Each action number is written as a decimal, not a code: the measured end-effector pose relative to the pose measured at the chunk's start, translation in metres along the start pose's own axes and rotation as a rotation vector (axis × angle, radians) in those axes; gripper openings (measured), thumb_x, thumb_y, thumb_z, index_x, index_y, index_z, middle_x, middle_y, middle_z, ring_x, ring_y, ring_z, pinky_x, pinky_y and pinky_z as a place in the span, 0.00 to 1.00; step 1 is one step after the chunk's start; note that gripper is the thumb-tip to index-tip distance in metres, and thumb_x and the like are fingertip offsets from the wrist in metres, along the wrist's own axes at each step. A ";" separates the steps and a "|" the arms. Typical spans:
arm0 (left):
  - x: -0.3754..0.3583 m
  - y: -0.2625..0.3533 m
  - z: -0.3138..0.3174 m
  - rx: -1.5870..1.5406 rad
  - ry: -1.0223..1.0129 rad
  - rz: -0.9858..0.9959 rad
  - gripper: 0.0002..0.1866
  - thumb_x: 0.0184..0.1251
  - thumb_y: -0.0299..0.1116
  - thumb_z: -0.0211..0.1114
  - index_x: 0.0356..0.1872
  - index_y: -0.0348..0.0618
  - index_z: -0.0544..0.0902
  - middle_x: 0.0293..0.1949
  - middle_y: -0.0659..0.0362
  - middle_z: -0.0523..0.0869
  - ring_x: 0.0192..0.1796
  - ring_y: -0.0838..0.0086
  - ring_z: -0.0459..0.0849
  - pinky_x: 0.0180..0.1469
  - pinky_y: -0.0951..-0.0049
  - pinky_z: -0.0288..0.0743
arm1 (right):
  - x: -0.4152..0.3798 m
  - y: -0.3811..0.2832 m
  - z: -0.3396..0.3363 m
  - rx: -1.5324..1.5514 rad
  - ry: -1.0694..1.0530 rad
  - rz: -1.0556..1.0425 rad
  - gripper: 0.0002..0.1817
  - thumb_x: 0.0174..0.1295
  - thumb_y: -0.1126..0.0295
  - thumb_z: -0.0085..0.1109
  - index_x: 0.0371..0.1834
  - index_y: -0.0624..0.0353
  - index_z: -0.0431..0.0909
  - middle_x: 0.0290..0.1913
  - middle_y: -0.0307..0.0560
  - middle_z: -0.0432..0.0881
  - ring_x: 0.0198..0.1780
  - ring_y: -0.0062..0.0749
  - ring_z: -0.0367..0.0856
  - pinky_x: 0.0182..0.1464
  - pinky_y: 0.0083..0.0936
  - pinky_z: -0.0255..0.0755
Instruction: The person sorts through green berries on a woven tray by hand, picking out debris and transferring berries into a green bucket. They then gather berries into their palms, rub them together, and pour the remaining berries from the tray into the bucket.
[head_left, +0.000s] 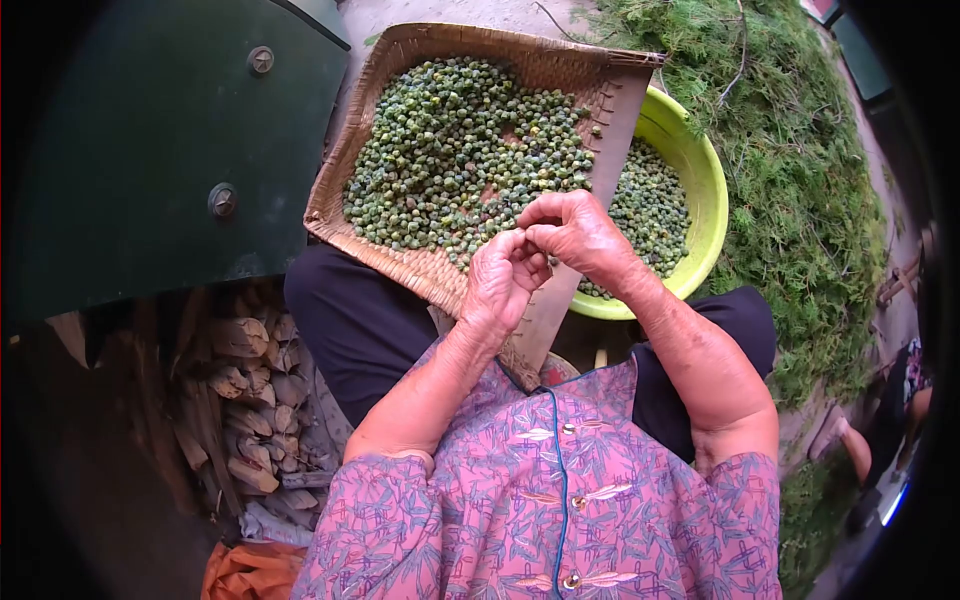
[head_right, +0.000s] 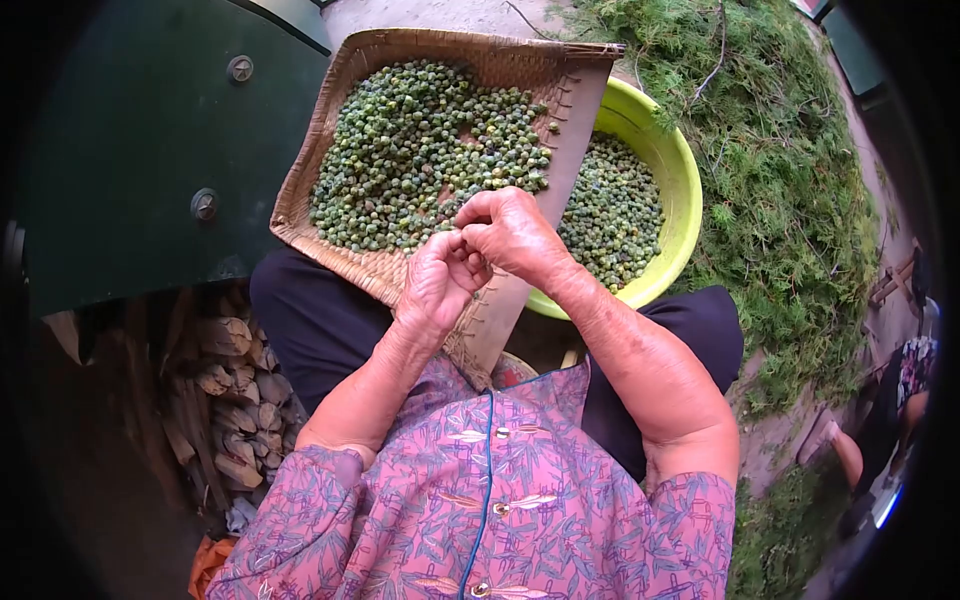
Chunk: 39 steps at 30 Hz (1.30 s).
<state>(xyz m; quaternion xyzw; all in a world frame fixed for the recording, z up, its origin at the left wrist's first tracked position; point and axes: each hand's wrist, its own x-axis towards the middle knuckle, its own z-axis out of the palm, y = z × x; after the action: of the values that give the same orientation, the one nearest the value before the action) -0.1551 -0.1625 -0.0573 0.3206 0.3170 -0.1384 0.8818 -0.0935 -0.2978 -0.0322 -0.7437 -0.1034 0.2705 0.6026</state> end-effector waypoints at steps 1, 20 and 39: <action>0.001 0.000 0.001 -0.011 -0.001 0.006 0.04 0.64 0.31 0.56 0.33 0.44 0.78 0.28 0.65 0.80 0.28 0.79 0.79 0.36 0.74 0.77 | 0.000 -0.001 0.000 -0.001 -0.001 0.003 0.09 0.54 0.75 0.59 0.37 0.66 0.81 0.30 0.43 0.82 0.30 0.24 0.80 0.32 0.22 0.74; -0.038 -0.071 0.008 1.122 -0.239 -0.111 0.09 0.59 0.35 0.64 0.29 0.39 0.81 0.22 0.57 0.83 0.25 0.69 0.82 0.31 0.70 0.77 | 0.012 0.000 0.005 -0.074 0.105 -0.314 0.12 0.56 0.80 0.57 0.44 0.64 0.82 0.34 0.37 0.80 0.36 0.17 0.78 0.40 0.16 0.75; -0.023 -0.098 -0.015 1.861 -0.750 0.745 0.10 0.55 0.30 0.60 0.38 0.40 0.80 0.29 0.52 0.81 0.36 0.58 0.84 0.38 0.61 0.77 | 0.009 -0.010 -0.029 0.166 0.277 -0.145 0.12 0.54 0.76 0.55 0.41 0.64 0.82 0.31 0.42 0.84 0.33 0.18 0.79 0.40 0.19 0.74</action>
<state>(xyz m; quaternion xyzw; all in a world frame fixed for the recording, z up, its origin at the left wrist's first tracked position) -0.2234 -0.2255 -0.0978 0.8808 -0.3222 -0.1376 0.3185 -0.0694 -0.3154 -0.0210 -0.7121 -0.0501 0.1290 0.6884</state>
